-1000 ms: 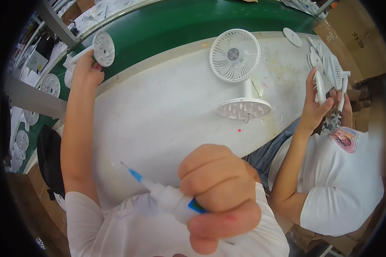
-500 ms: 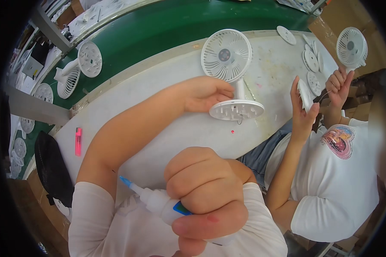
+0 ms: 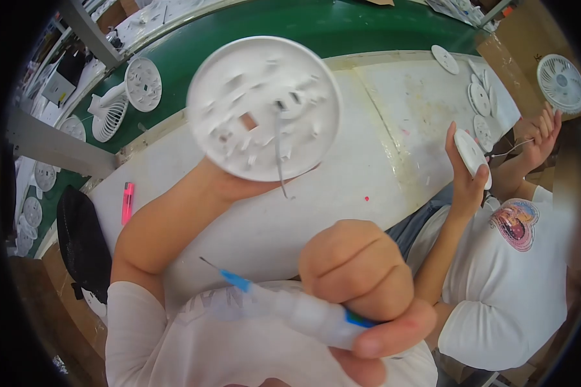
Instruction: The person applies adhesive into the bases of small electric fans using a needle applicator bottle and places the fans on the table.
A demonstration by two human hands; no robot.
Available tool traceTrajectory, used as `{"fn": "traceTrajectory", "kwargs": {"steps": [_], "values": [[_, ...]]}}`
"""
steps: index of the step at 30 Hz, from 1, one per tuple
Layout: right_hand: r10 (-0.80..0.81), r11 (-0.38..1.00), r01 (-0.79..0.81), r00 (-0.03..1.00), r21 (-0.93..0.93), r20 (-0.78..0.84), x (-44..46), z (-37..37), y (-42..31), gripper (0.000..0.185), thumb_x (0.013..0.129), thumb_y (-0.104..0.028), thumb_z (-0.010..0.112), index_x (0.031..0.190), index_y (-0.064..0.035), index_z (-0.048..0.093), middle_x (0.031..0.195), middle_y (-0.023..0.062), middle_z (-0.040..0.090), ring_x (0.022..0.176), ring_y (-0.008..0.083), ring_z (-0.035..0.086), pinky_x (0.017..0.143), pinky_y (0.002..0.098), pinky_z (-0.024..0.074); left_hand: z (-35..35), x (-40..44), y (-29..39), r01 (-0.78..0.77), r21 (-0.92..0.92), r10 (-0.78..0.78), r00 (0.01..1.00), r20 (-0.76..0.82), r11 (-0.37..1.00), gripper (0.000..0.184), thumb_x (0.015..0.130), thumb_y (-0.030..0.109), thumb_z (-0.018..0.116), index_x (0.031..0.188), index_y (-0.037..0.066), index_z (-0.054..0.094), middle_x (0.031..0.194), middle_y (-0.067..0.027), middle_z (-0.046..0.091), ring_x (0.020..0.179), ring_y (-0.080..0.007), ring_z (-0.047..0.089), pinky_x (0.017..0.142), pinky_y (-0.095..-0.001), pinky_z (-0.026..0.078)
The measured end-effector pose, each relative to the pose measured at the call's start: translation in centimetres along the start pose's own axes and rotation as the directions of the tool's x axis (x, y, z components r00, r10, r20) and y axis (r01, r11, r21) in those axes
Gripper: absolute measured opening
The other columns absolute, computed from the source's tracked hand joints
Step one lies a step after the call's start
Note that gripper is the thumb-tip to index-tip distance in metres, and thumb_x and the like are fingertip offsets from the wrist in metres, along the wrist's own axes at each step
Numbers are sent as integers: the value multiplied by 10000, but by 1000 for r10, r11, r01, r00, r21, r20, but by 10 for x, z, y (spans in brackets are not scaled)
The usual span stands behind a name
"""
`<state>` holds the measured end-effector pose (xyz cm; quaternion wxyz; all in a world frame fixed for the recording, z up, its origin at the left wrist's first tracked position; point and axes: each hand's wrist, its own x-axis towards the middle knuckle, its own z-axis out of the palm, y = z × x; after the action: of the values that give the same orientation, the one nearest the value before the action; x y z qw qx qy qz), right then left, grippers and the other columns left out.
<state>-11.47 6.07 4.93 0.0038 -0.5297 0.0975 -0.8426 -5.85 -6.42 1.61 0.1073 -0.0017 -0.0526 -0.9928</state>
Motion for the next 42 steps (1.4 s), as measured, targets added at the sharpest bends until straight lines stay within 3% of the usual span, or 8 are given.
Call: {"fn": "traceTrajectory", "kwargs": {"steps": [6, 10, 14, 20, 22, 26, 30, 42], "values": [[18, 1000, -20, 997, -22, -76, 5, -3, -3, 342, 818, -423, 499, 847, -83, 485, 555, -25, 393, 458, 100, 358, 444, 255, 275, -16, -42, 5, 27, -94, -39, 990, -132, 995, 594, 832, 430, 414, 1271, 48, 297, 1206, -184, 433, 1079, -299, 453, 894, -443, 384], [110, 990, -105, 993, 93, -52, 2, 5, 4, 356, 827, -438, 477, 887, -87, 463, 570, -14, 364, 494, 114, 360, 477, 247, 271, -12, -52, 2, 215, 45, -219, 946, 239, 976, 628, 811, 498, 425, 1230, 35, 353, 1211, -225, 409, 1076, -374, 434, 894, -441, 366], [166, 983, -156, 980, 92, -112, 0, 5, 5, 338, 838, -400, 483, 885, -72, 418, 584, 17, 379, 458, 132, 411, 373, 248, 366, -3, -55, -7, 223, 145, -260, 904, 340, 964, 575, 807, 524, 429, 1162, 72, 436, 1200, -230, 412, 1068, -378, 438, 879, -420, 375], [5, 1000, -4, 996, 12, -93, 3, 8, 11, 344, 842, -400, 477, 897, -69, 400, 585, 23, 376, 451, 134, 438, 330, 239, 385, -9, -68, -13, 129, 263, -169, 976, 137, 956, 461, 808, 403, 509, 1110, 55, 478, 1114, -139, 494, 997, -236, 503, 833, -330, 426], [28, 1000, -27, 995, 11, -95, 0, 11, 9, 334, 832, -402, 482, 887, -74, 442, 573, -4, 341, 480, 120, 363, 419, 257, 302, -8, -71, -13, 130, 232, -145, 988, 49, 964, 441, 813, 342, 538, 1112, 24, 475, 1080, -100, 527, 939, -182, 541, 799, -293, 455], [85, 996, -83, 988, 22, -130, 3, 2, 9, 320, 830, -398, 484, 873, -82, 460, 566, -20, 331, 481, 112, 317, 463, 265, 261, 9, -68, -10, 165, 275, -123, 979, -163, 947, 406, 827, 328, 527, 1094, 24, 490, 1038, -92, 554, 896, -176, 561, 757, -281, 473], [122, 987, -135, 981, -82, -149, 9, -8, 8, 310, 867, -379, 424, 904, -73, 393, 604, 26, 401, 454, 129, 445, 351, 246, 428, 17, -66, -10, 206, 344, -120, 960, -255, 916, 362, 788, 437, 527, 957, 117, 536, 1115, -130, 496, 1179, -273, 370, 963, -415, 325], [253, 962, -262, 961, -77, -113, 14, -13, 9, 315, 864, -399, 414, 919, -90, 390, 596, 30, 435, 443, 120, 450, 371, 237, 426, 18, -64, -8, 197, 268, -133, 962, -240, 943, 317, 770, 414, 566, 889, 120, 554, 1099, -127, 507, 1174, -264, 380, 971, -420, 329]]}}
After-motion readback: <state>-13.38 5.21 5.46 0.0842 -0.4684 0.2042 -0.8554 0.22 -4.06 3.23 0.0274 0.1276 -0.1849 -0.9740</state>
